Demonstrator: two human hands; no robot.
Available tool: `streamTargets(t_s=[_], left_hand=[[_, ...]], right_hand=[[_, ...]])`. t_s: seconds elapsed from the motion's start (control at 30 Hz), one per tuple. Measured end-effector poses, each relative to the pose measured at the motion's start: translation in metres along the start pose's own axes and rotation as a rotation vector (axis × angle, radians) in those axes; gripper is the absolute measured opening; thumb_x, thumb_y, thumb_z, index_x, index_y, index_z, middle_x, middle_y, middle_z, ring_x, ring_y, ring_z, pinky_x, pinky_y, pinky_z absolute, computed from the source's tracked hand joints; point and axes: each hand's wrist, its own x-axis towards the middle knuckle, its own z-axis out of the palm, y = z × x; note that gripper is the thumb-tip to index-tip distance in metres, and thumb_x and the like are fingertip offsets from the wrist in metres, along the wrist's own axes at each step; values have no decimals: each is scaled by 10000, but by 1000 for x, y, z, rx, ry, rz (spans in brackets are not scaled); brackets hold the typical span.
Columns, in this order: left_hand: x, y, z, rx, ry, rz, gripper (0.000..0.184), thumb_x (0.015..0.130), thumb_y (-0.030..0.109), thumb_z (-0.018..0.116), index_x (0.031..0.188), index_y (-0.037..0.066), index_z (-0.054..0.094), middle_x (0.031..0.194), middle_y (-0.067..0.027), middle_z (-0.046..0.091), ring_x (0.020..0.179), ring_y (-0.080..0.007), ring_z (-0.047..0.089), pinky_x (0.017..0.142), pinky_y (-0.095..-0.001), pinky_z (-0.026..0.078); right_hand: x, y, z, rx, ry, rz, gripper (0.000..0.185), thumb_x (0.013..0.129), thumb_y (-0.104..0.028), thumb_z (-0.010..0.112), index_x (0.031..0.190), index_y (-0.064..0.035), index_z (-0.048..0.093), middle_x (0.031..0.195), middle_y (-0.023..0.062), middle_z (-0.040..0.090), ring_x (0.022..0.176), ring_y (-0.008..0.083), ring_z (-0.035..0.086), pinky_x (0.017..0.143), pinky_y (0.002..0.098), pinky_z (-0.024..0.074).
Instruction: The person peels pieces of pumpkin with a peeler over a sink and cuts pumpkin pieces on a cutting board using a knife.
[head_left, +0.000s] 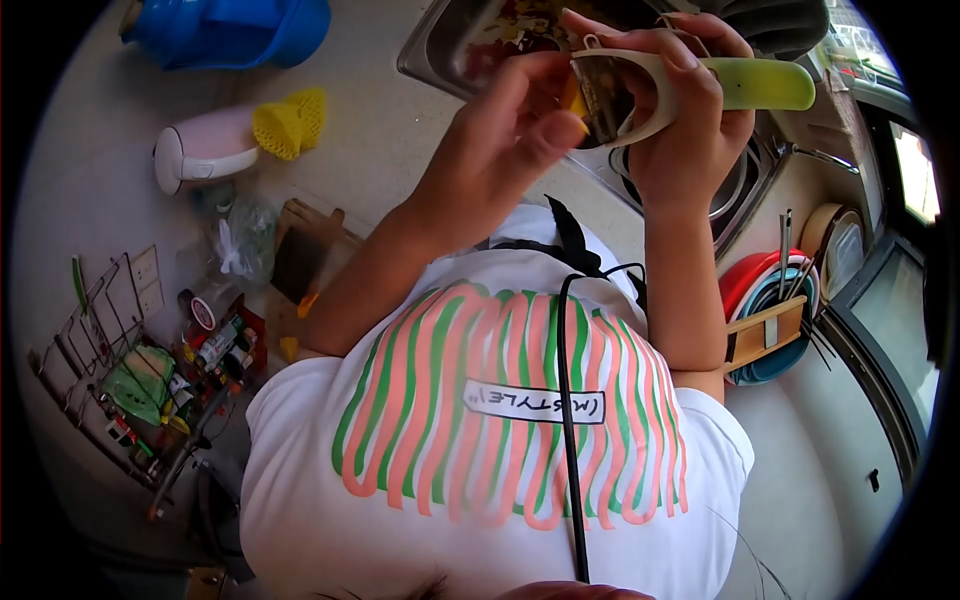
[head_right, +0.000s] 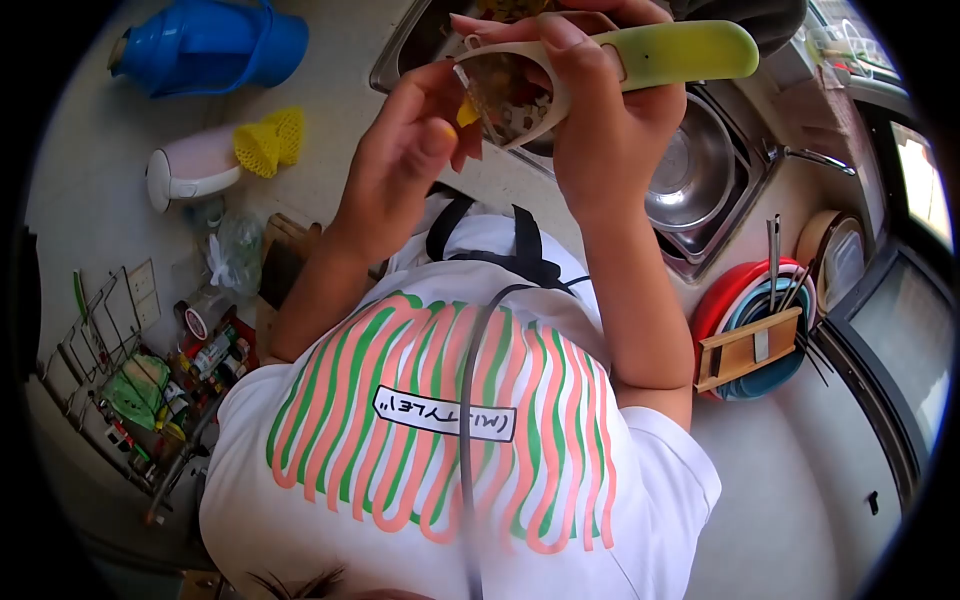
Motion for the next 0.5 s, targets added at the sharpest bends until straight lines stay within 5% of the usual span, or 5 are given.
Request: streamTargets(t_s=[0.1, 0.27, 0.5], left_hand=[[3, 8, 3, -82, -79, -47, 526, 951, 272, 585, 1340, -8, 366, 1113, -83, 539, 952, -92, 531, 787, -249, 457], [9, 23, -7, -214, -160, -276, 537, 925, 174, 589, 1368, -9, 347, 1001, -69, 570, 775, -80, 520, 685, -224, 445], [13, 17, -11, -323, -214, -355, 551, 813, 9, 624, 1314, 2, 394, 1014, -90, 598, 874, -122, 598, 742, -266, 506]], right_hand=[[1, -1, -3, -59, 7, 21, 410, 827, -63, 665, 1144, -16, 409, 820, 114, 632, 813, 263, 675, 860, 498, 531], [-1, -17, 0, -117, 121, 207, 568, 742, -59, 755, 1187, -17, 405, 795, 70, 601, 668, 115, 590, 590, 177, 442], [-2, -14, -2, -100, 126, 285, 477, 764, -52, 709, 1158, -6, 443, 788, 70, 596, 681, 111, 594, 607, 182, 458]])
